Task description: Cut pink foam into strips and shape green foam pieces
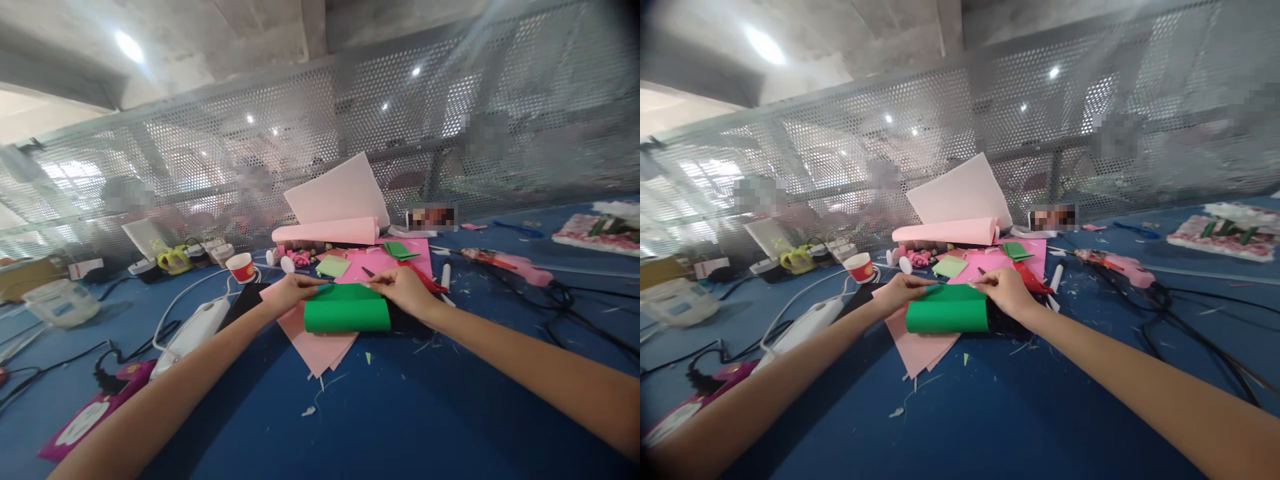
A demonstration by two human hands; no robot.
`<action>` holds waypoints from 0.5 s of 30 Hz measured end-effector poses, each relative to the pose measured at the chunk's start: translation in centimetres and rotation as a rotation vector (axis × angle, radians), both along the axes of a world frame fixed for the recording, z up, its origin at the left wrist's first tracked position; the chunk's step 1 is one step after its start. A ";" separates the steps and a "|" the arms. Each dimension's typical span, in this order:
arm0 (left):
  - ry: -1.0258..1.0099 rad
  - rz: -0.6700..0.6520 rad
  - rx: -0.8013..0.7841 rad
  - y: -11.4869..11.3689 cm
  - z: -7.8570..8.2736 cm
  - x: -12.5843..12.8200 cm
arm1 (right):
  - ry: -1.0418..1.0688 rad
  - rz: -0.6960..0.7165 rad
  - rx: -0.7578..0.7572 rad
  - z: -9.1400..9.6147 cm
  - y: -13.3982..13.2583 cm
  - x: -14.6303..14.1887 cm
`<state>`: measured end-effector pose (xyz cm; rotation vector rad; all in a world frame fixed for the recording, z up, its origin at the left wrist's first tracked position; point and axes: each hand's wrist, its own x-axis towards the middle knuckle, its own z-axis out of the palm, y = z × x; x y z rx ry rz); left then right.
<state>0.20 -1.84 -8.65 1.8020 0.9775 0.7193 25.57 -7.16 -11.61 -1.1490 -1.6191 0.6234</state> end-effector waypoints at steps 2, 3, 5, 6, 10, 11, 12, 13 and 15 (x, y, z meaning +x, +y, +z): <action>0.079 -0.014 0.054 0.1 0.5 -0.1 | 0.002 -0.006 0.007 0.0 -0.1 0.0; 0.113 -0.019 0.082 0.1 0.8 -0.1 | 0.003 -0.007 0.009 0.1 -0.2 -0.1; 0.156 -0.021 0.122 -0.1 1.4 0.0 | -0.004 -0.010 0.018 0.3 -0.5 -0.2; 0.166 -0.019 0.133 -0.2 1.8 0.1 | -0.016 -0.015 0.027 0.5 -0.6 -0.2; 0.181 -0.019 0.154 -1.2 3.4 0.5 | -0.075 -0.033 0.091 1.7 -1.4 -0.2; 0.179 -0.016 0.168 -1.4 3.9 0.5 | -0.071 -0.031 0.109 2.1 -1.6 -0.2; 0.179 -0.009 0.187 -1.7 4.4 0.5 | -0.061 -0.029 0.134 2.5 -1.8 -0.2; 0.181 -0.004 0.215 -1.9 5.0 0.5 | -0.049 -0.028 0.166 3.0 -2.1 -0.2; 0.198 -0.002 0.289 -2.5 6.0 0.4 | -0.042 -0.028 0.252 3.8 -2.5 -0.2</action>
